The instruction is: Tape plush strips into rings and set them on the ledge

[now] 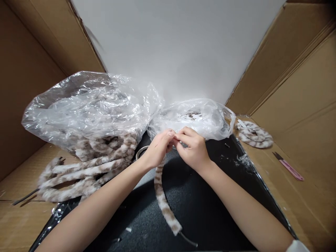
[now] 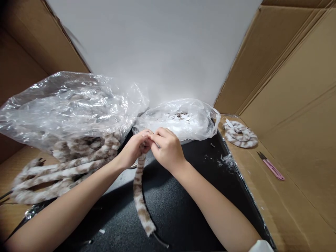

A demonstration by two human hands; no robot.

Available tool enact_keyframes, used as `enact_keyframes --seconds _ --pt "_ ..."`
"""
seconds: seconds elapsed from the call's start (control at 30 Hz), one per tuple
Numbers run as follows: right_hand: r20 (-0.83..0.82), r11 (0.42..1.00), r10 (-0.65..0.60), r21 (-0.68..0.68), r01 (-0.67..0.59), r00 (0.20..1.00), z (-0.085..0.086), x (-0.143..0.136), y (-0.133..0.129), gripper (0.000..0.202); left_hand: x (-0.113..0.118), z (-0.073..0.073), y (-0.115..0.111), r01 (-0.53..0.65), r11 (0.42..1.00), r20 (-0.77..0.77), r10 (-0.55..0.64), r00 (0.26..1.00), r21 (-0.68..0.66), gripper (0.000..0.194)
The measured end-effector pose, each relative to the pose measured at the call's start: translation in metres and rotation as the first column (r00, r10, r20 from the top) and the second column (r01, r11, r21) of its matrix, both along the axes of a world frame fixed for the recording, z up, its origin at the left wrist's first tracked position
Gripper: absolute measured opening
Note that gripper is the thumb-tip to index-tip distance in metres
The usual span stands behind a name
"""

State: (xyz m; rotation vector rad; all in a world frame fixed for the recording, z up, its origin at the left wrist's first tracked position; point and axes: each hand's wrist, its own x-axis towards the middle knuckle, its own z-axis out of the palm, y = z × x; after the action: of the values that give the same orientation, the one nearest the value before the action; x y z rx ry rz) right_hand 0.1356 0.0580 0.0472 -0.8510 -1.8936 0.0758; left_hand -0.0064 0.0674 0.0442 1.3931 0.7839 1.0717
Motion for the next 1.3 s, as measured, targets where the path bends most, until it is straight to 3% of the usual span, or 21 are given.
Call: enact_keyframes --seconds 0.33,0.57,0.8,1.07,1.3 --pt "0.005 0.998 0.0 -0.057 0.0 1.0 0.005 0.006 0.002 0.017 -0.005 -0.007 0.003 0.032 0.995 -0.096 -0.023 0.995 0.093 0.033" --pt "0.016 0.988 0.079 -0.136 -0.076 0.997 0.015 0.01 0.0 0.016 -0.003 0.0 0.0 0.009 0.996 -0.101 0.0 0.995 0.089 0.029" --pt "-0.036 0.967 0.113 -0.225 -0.118 0.993 0.027 0.015 0.0 0.013 -0.003 0.005 -0.003 0.033 0.99 -0.209 -0.004 0.978 0.137 0.025" --pt "0.033 0.993 0.081 -0.087 -0.078 0.996 0.028 0.016 -0.001 0.014 0.0 0.01 -0.003 0.096 0.995 -0.124 -0.091 0.988 0.032 0.018" --pt "-0.092 0.986 0.033 -0.16 -0.048 0.995 0.038 0.02 -0.001 0.016 0.0 0.016 -0.003 0.144 0.99 -0.11 -0.144 0.983 -0.009 0.022"
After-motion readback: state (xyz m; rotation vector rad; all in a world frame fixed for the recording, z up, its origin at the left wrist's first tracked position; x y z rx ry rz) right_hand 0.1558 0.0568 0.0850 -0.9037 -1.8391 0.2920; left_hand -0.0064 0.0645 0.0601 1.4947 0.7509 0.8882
